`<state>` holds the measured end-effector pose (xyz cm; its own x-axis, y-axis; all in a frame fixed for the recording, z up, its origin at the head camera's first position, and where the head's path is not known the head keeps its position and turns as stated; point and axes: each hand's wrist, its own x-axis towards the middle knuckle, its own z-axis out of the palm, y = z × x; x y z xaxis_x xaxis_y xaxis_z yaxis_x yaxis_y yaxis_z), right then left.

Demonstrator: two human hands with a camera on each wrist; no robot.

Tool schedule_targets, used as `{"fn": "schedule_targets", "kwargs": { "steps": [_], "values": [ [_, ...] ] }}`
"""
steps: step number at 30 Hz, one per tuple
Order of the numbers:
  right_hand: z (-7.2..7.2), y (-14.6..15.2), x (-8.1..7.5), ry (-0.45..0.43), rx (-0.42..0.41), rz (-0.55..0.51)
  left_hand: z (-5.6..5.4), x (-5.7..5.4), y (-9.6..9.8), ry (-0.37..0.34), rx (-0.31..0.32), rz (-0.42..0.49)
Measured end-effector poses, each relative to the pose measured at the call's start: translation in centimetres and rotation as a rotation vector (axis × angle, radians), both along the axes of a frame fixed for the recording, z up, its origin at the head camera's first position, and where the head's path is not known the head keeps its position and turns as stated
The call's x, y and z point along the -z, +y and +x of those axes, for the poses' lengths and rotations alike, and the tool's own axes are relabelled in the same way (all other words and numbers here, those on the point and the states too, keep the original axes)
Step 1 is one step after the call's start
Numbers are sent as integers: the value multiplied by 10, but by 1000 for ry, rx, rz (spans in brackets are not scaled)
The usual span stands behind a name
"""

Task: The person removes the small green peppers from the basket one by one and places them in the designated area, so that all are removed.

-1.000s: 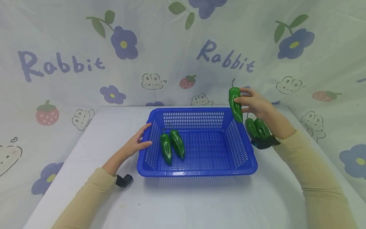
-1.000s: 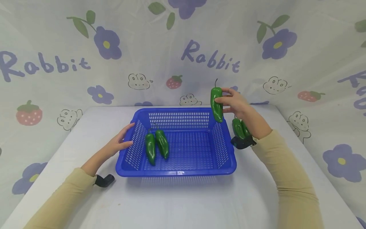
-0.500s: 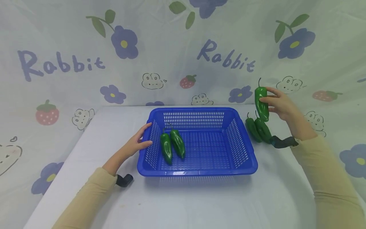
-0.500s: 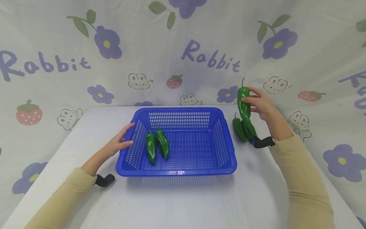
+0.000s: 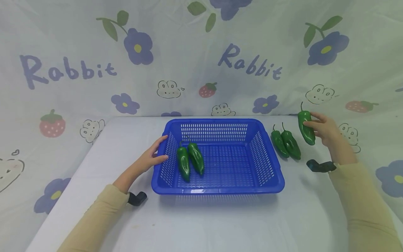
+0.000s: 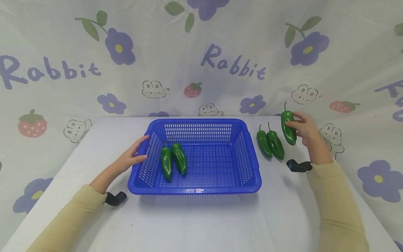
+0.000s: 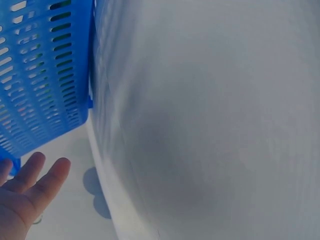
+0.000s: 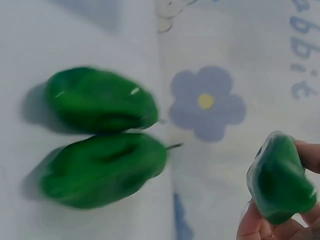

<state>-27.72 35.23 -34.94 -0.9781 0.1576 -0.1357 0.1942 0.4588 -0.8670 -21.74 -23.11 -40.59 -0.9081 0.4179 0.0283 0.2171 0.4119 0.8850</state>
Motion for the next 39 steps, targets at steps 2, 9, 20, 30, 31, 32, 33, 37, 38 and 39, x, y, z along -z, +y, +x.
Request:
{"fn": "schedule_targets", "kwargs": {
  "steps": [2, 9, 20, 30, 31, 32, 33, 37, 38, 39],
  "values": [
    [1, 5, 8, -27, 6, 8, 0, 0, 0, 0, -1, -3],
    [4, 15, 32, -120, 44, -18, 1, -2, 0, 2, 4, -1],
    [5, 17, 58, -51, 37, 62, 2, -3, 0, 2, 5, -7],
    [1, 18, 72, -23, 0, 117, 1, -2, -1, 11, 8, -4],
    [1, 18, 73, -24, -4, 113, 1, -2, -1, 9, 6, -5],
    [0, 18, 74, -27, -6, 110, 1, -2, -1, 6, 4, -7],
    [0, 18, 74, -31, -8, 110, 1, -2, 0, 5, 1, -8],
    [-1, 17, 75, -54, -19, 117, 2, -2, 0, 4, 0, -13],
    [-1, 17, 76, -59, -20, 121, 2, -3, 0, 6, 0, -14],
    [-2, 17, 76, -65, -21, 124, 2, -3, 0, 9, 0, -16]
  ]
}}
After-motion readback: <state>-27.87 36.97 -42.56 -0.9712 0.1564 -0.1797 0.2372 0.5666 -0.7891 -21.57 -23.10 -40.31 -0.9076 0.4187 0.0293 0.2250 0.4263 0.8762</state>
